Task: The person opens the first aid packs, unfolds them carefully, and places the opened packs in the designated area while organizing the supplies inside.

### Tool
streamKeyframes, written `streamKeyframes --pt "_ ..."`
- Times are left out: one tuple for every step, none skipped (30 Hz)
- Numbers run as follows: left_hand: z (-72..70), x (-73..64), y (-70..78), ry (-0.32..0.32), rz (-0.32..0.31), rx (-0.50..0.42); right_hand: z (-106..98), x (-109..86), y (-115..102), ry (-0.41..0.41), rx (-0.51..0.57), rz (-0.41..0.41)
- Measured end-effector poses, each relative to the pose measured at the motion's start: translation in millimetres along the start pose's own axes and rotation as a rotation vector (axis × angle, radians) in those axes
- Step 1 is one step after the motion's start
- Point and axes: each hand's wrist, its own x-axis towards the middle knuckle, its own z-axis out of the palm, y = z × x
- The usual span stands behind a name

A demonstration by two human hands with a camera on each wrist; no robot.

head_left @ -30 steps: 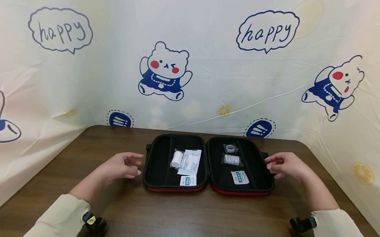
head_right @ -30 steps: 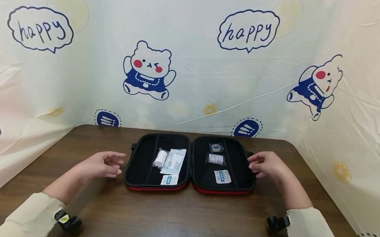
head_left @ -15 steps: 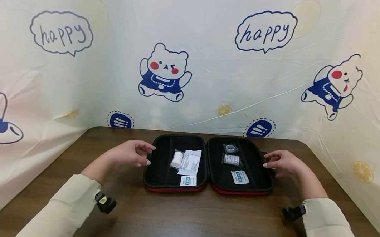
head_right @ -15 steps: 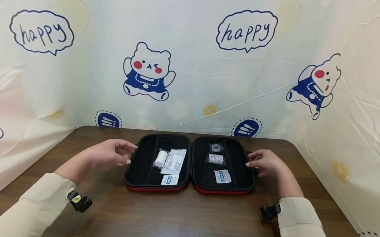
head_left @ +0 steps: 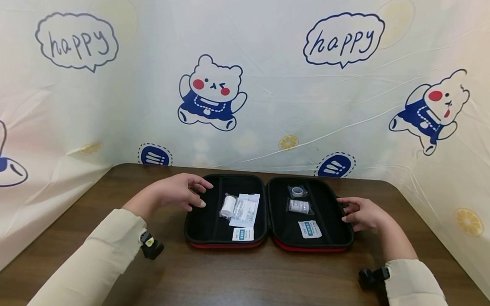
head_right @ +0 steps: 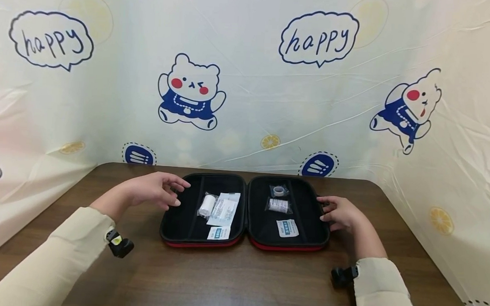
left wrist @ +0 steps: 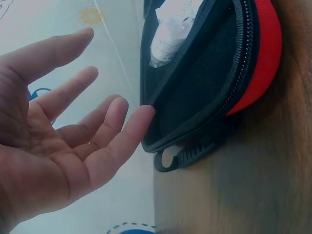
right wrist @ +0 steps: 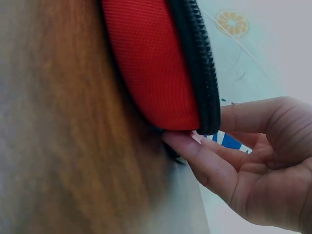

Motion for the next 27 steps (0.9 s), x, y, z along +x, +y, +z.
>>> streamKeyframes --pt "0.3 1.6 0.5 0.001 -0.004 -0.006 0 0.3 1 0.001 0.015 -0.003" --pt "0.6 2.8 1.2 -0.003 -0.004 -0.008 0 0.4 2 0.004 0.018 -0.007" --pt "1.0 4.3 1.7 -0.005 -0.006 -0.010 0 0.2 3 0.008 0.023 -0.008" --pt "1.4 5.8 2.0 -0.008 -0.006 -0.012 0 0.2 5 0.008 0.026 -0.013" --pt "2.0 7.4 2.5 -0.009 -0.007 -0.011 1 0.1 6 0.011 0.027 -0.017" --pt "2.7 8.8 3.0 -0.010 -0.006 -0.007 1 -0.1 7 0.013 0.026 -0.021" --pt "3.7 10.2 3.6 -0.009 -0.007 -0.002 1 -0.7 8 0.018 0.027 -0.020" --pt "4.6 11.7 3.8 -0.009 -0.007 0.002 1 -1.5 8 0.020 0.026 -0.021" --pt "5.6 13.2 4.1 -0.011 -0.005 0.008 1 -2.2 9 0.022 0.033 -0.020" --pt "6.8 14.7 4.2 -0.011 -0.004 0.014 1 -2.5 9 0.024 0.037 -0.019" --pt "7.8 16.3 4.2 -0.012 -0.004 0.020 1 -2.9 10 0.021 0.035 -0.019" --pt "8.9 17.8 4.0 -0.013 -0.005 0.024 1 -3.4 10 0.017 0.033 -0.019" --pt "9.9 19.9 4.0 -0.018 -0.006 0.030 0 -4.1 10 0.017 0.034 -0.015" --pt "10.8 22.3 3.9 -0.022 -0.006 0.035 0 -4.7 10 0.017 0.039 -0.009" --pt "11.7 24.4 4.5 -0.024 -0.008 0.039 0 -4.8 10 0.012 0.041 -0.008" --pt "12.5 26.7 5.0 -0.024 -0.013 0.042 0 -4.8 10 0.009 0.041 -0.010" --pt "13.2 28.9 6.0 -0.025 -0.019 0.045 0 -5.0 10 0.005 0.041 -0.013" --pt "13.9 31.2 7.1 -0.025 -0.023 0.048 0 -5.2 10 0.005 0.046 -0.013" --pt "14.5 33.6 8.2 -0.029 -0.024 0.056 1 -5.2 10 0.005 0.050 -0.013" --pt "15.3 36.1 9.6 -0.033 -0.026 0.062 1 -5.3 10 0.002 0.049 -0.016" --pt "16.2 38.6 11.1 -0.037 -0.029 0.065 1 -5.2 10 0.000 0.050 -0.020" --pt "17.1 40.9 12.5 -0.041 -0.032 0.070 1 -5.4 9 0.001 0.052 -0.021" --pt "18.1 43.4 14.0 -0.046 -0.035 0.075 1 -5.5 9 0.000 0.053 -0.021" --pt "19.2 46.1 15.3 -0.050 -0.038 0.081 0 -5.5 9 0.000 0.052 -0.021" --pt "20.5 49.0 16.6 -0.053 -0.039 0.086 0 -5.4 9 0.005 0.052 -0.018" --pt "21.9 51.7 17.9 -0.051 -0.044 0.087 0 -5.3 9 0.008 0.051 -0.016" --pt "23.3 54.3 19.1 -0.048 -0.049 0.091 0 -5.1 9 0.011 0.052 -0.014"
